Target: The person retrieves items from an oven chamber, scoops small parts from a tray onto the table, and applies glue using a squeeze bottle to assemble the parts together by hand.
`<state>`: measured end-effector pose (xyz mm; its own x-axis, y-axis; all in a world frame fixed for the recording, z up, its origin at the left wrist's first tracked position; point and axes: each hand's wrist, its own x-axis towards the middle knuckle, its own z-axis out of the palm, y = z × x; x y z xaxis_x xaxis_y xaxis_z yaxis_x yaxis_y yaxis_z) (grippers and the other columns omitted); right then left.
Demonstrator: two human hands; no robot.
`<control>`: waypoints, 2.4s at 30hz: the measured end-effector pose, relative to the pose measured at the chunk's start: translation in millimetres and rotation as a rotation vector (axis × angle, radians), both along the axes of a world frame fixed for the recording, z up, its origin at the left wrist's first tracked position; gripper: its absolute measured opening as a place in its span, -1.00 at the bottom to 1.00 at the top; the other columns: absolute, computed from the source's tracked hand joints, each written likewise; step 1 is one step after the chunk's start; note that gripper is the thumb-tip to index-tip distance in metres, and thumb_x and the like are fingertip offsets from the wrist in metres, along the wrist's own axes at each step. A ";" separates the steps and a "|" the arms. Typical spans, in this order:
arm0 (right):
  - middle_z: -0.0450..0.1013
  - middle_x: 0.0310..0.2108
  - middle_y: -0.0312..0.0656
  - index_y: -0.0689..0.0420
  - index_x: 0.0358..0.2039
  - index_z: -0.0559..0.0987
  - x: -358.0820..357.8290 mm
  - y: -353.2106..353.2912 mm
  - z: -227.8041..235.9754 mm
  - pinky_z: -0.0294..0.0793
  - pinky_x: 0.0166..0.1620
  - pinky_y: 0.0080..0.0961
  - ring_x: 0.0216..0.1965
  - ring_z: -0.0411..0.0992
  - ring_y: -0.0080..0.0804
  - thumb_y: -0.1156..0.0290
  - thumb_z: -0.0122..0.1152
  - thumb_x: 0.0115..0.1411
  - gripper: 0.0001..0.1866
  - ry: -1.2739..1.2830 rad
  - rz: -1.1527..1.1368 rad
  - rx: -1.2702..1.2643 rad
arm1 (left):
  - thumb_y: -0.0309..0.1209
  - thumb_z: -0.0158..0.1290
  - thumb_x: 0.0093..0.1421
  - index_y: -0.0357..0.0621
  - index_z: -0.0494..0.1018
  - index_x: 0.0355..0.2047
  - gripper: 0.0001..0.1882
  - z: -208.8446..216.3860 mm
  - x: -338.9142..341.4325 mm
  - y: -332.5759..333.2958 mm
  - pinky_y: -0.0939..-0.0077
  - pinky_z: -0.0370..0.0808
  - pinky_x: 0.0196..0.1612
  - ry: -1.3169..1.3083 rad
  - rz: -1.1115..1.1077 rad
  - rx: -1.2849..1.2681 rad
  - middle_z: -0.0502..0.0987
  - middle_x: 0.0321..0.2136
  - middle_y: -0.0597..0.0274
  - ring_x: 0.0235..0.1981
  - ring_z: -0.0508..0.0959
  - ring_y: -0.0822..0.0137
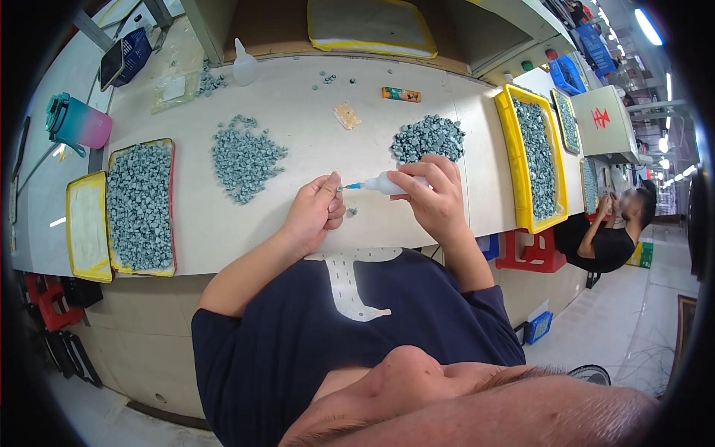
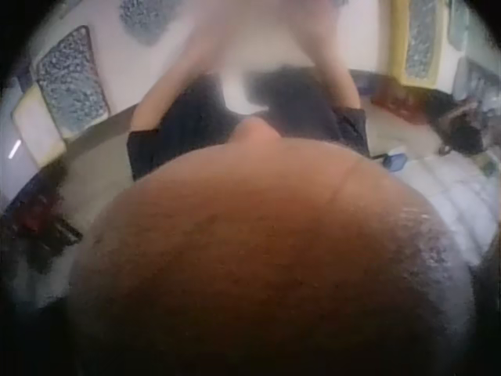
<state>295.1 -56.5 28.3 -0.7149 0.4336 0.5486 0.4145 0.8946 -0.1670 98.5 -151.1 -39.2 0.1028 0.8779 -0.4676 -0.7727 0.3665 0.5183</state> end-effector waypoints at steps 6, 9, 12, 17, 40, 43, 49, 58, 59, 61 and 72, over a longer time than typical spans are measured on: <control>0.48 -0.30 -0.40 -0.09 -0.22 0.62 -0.6 -3.3 6.2 0.33 -0.11 -0.36 -0.21 0.39 -0.30 0.41 0.43 -0.24 -0.55 -0.010 0.012 -0.016 | -0.14 -0.10 0.36 -0.09 0.23 -0.45 -0.67 0.3 0.0 0.3 0.68 -0.02 -0.69 0.010 -0.004 0.003 0.15 -0.70 0.44 -0.72 0.07 0.59; 0.50 -0.31 -0.37 -0.02 -0.23 0.61 -1.5 -2.4 8.1 0.35 -0.12 -0.36 -0.23 0.41 -0.29 0.42 0.44 -0.25 -0.55 0.015 0.015 -0.003 | -0.14 -0.10 0.36 -0.08 0.23 -0.44 -0.67 -1.3 -1.1 -0.1 0.68 -0.02 -0.69 0.005 -0.014 0.016 0.14 -0.70 0.45 -0.71 0.07 0.59; 0.50 -0.32 -0.37 0.02 -0.27 0.62 1.0 6.4 -0.9 0.33 -0.13 -0.33 -0.23 0.40 -0.30 0.37 0.42 -0.22 -0.61 0.153 0.001 -0.082 | -0.15 -0.11 0.37 -0.08 0.22 -0.43 -0.68 0.0 -2.2 -1.3 0.67 -0.02 -0.68 -0.007 -0.005 0.001 0.15 -0.69 0.44 -0.70 0.09 0.58; 0.50 -0.17 -0.18 0.24 -0.06 0.48 -5.1 14.4 -23.0 0.40 0.00 -0.53 -0.08 0.44 -0.44 0.63 0.33 0.03 -0.58 0.355 -0.190 -0.716 | -0.16 -0.14 0.38 -0.09 0.22 -0.43 -0.68 4.6 -0.1 -0.4 0.65 0.01 -0.67 -0.028 -0.009 -0.078 0.16 -0.67 0.42 -0.67 0.12 0.55; 0.46 -0.43 -0.27 0.16 -0.38 0.62 18.8 34.7 -55.1 0.39 -0.25 -0.34 -0.36 0.43 -0.24 0.43 0.33 0.00 -0.85 -0.090 -0.214 -0.236 | -0.08 -0.15 0.37 -0.08 0.24 -0.48 -0.61 2.1 -4.0 -3.7 0.65 0.00 -0.66 -0.069 -0.072 -0.003 0.15 -0.70 0.44 -0.68 0.11 0.54; 0.47 -0.41 -0.30 0.11 -0.38 0.63 10.7 29.0 -55.6 0.35 -0.18 -0.36 -0.28 0.43 -0.29 0.40 0.32 0.01 -0.86 -0.161 -0.293 -0.175 | -0.08 -0.15 0.37 -0.08 0.24 -0.48 -0.61 4.8 -4.0 -3.9 0.65 0.00 -0.66 -0.050 -0.078 0.023 0.14 -0.70 0.45 -0.68 0.11 0.55; 0.50 -0.39 -0.28 0.12 -0.38 0.62 6.0 29.5 -56.1 0.37 -0.19 -0.38 -0.28 0.44 -0.29 0.42 0.31 0.03 -0.88 -0.206 -0.284 -0.146 | -0.08 -0.21 0.40 -0.02 0.21 -0.54 -0.59 10.3 -2.5 -4.5 0.67 -0.02 -0.65 -0.019 -0.110 0.032 0.10 -0.70 0.45 -0.67 0.07 0.55; 0.55 -0.35 -0.13 0.20 -0.35 0.60 -10.2 25.9 -54.2 0.49 -0.21 -0.38 -0.27 0.51 -0.18 0.53 0.24 0.05 -0.88 0.119 -0.190 -0.354 | -0.07 -0.15 0.37 -0.06 0.23 -0.50 -0.61 5.1 -4.9 -3.9 0.65 0.00 -0.65 -0.070 -0.083 0.030 0.13 -0.70 0.46 -0.67 0.10 0.54; 0.54 -0.33 -0.13 0.21 -0.31 0.60 -10.6 28.6 -57.2 0.49 -0.19 -0.38 -0.26 0.50 -0.18 0.52 0.22 0.06 -0.85 0.091 -0.172 -0.367 | -0.07 -0.15 0.37 -0.06 0.23 -0.50 -0.61 4.3 -5.8 -3.1 0.64 0.00 -0.65 -0.067 -0.063 0.018 0.13 -0.70 0.45 -0.67 0.10 0.54; 0.54 -0.31 -0.12 0.21 -0.27 0.60 -13.6 33.3 -58.4 0.49 -0.18 -0.38 -0.24 0.49 -0.18 0.52 0.21 0.07 -0.82 0.063 -0.157 -0.379 | -0.07 -0.15 0.37 -0.06 0.22 -0.50 -0.61 4.2 -6.4 -2.8 0.64 -0.01 -0.66 -0.064 -0.046 0.006 0.13 -0.71 0.45 -0.67 0.10 0.54; 0.41 -0.26 -0.02 0.26 -0.24 0.55 -31.5 38.8 -72.4 0.41 -0.05 -0.32 -0.16 0.40 -0.06 0.54 0.12 0.09 -0.80 -0.150 -0.079 -0.354 | -0.10 -0.18 0.39 -0.05 0.23 -0.52 -0.61 7.2 -3.7 -6.0 0.65 -0.02 -0.68 -0.014 -0.050 0.000 0.14 -0.71 0.44 -0.70 0.09 0.54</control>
